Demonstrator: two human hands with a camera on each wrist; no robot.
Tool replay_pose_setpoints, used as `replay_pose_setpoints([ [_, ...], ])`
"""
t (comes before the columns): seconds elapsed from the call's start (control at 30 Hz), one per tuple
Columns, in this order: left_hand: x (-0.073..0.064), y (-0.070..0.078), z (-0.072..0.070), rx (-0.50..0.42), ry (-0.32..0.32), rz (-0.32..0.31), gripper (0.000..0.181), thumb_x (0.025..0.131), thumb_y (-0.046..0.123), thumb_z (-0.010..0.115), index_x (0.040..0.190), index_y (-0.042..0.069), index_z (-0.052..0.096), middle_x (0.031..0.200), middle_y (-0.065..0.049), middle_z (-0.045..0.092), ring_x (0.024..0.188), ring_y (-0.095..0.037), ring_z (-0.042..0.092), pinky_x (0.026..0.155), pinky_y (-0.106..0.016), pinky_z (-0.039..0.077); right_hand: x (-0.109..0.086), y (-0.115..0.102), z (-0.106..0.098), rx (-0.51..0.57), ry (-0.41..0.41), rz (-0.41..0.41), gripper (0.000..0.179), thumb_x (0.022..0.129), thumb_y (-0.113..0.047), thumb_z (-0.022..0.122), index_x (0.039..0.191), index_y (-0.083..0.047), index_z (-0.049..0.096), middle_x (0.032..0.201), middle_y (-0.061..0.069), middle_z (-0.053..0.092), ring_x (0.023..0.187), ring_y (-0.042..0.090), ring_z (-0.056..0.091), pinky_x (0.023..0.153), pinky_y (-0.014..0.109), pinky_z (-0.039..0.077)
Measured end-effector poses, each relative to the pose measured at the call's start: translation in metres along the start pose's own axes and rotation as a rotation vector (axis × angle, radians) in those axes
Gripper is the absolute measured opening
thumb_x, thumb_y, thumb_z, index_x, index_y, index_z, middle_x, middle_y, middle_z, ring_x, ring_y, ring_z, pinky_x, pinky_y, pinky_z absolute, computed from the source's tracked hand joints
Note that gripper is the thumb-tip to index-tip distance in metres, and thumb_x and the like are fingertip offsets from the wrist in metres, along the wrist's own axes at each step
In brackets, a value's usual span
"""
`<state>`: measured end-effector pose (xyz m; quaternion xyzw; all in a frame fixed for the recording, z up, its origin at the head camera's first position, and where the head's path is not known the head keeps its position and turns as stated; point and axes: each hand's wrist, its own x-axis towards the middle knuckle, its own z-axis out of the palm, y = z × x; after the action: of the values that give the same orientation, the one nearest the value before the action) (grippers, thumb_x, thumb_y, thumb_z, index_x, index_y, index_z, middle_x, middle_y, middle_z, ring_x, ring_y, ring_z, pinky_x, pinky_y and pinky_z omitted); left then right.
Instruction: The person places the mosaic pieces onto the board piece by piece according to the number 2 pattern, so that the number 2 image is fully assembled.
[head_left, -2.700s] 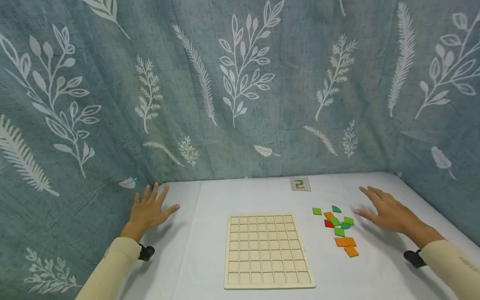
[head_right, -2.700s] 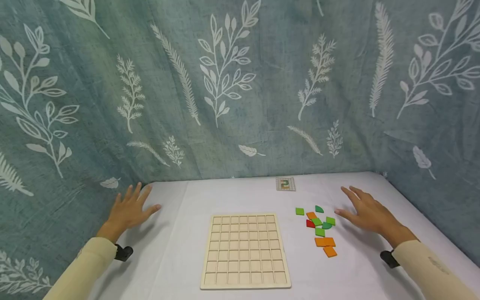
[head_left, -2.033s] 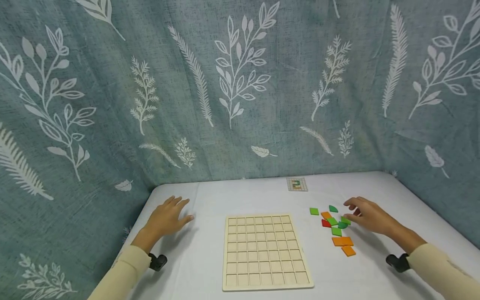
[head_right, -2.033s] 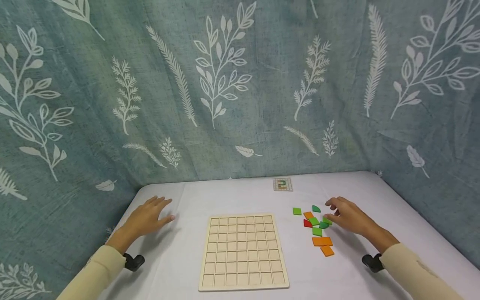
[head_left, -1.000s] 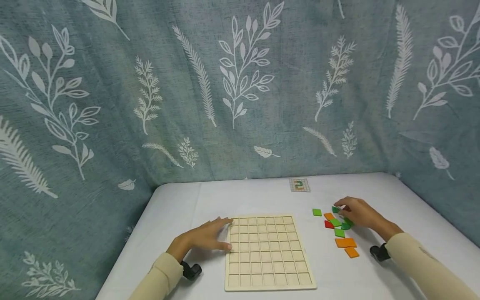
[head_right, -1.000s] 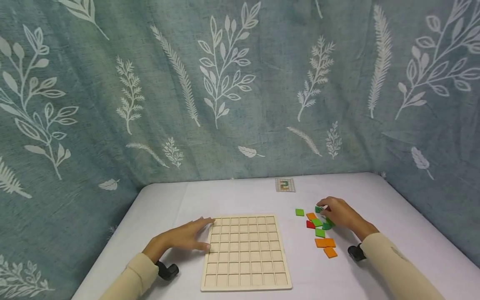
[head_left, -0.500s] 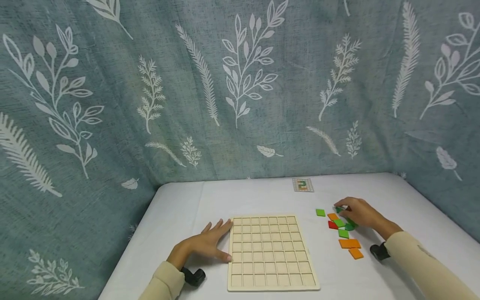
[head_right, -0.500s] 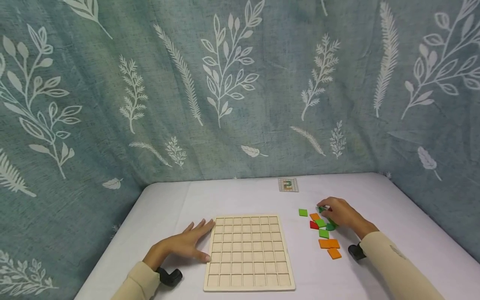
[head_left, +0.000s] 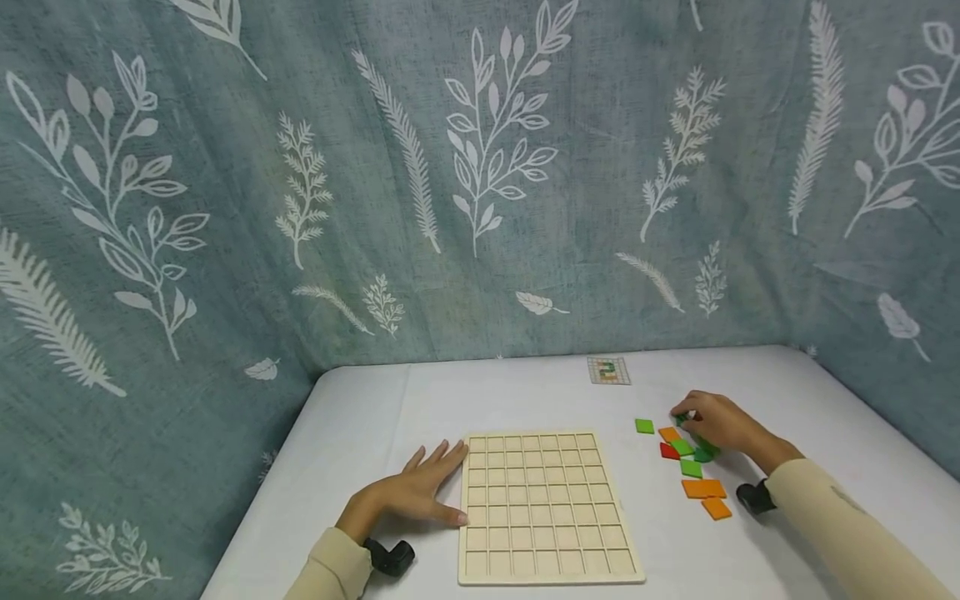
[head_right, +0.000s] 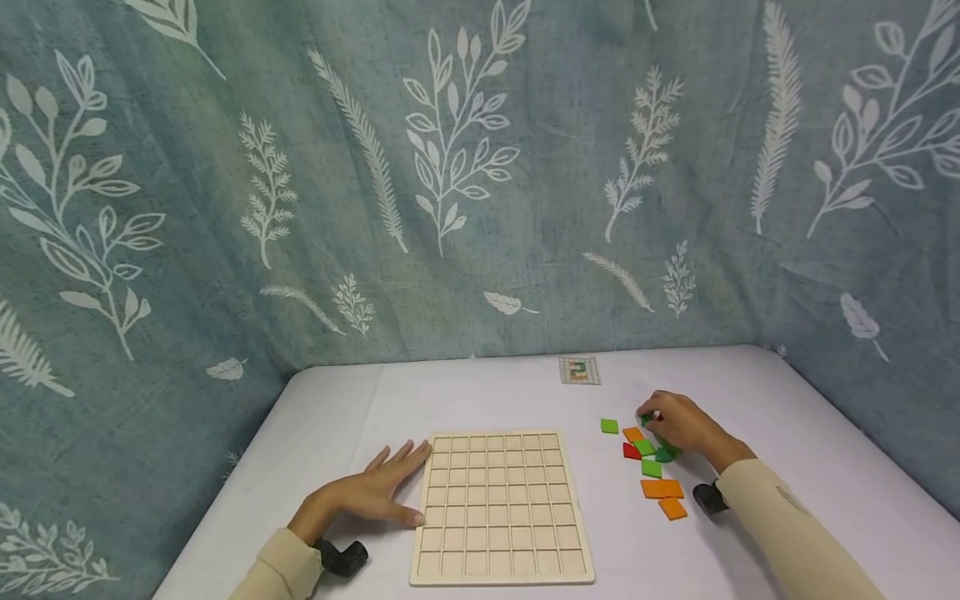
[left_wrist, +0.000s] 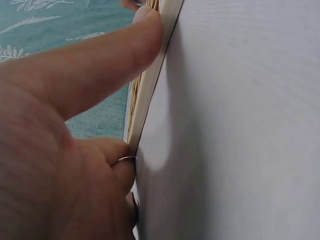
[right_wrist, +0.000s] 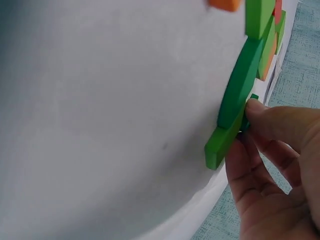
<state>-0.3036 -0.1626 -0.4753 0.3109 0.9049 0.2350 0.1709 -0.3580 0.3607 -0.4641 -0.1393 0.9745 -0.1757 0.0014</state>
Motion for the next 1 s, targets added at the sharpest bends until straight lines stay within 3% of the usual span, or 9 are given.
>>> replay_pose_setpoints([
  [0.23, 0.0053, 0.0016, -0.0006, 0.008, -0.003, 0.003, 0.114, 0.081, 0.059, 0.072, 0.161, 0.007, 0.01, 0.169, -0.009, 0.008, 0.157, -0.031, -0.001, 0.125, -0.057, -0.007, -0.0025, 0.0028, -0.0022, 0.005, -0.012, -0.002, 0.025, 0.088, -0.003, 0.071, 0.111, 0.004, 0.072, 0.099, 0.011, 0.065, 0.082, 0.018, 0.057, 0.072, 0.035, 0.056],
  [0.7, 0.0025, -0.0012, 0.0007, 0.011, 0.008, 0.015, 0.113, 0.083, 0.059, 0.071, 0.161, 0.008, 0.01, 0.17, -0.008, 0.007, 0.157, -0.031, -0.002, 0.125, -0.058, -0.007, 0.0034, -0.0012, -0.0065, 0.012, -0.069, 0.013, 0.02, 0.087, -0.006, 0.072, 0.104, 0.004, 0.067, 0.094, 0.009, 0.06, 0.082, 0.02, 0.053, 0.079, 0.04, 0.056],
  [1.0, 0.0028, -0.0043, 0.0015, 0.007, 0.012, 0.008, 0.113, 0.082, 0.059, 0.072, 0.161, 0.007, 0.011, 0.17, -0.009, 0.008, 0.157, -0.033, -0.001, 0.125, -0.058, -0.006, 0.001, -0.0009, -0.0067, 0.033, -0.026, -0.036, 0.023, 0.085, -0.01, 0.075, 0.102, 0.003, 0.067, 0.09, 0.006, 0.06, 0.079, 0.018, 0.051, 0.071, 0.032, 0.053],
])
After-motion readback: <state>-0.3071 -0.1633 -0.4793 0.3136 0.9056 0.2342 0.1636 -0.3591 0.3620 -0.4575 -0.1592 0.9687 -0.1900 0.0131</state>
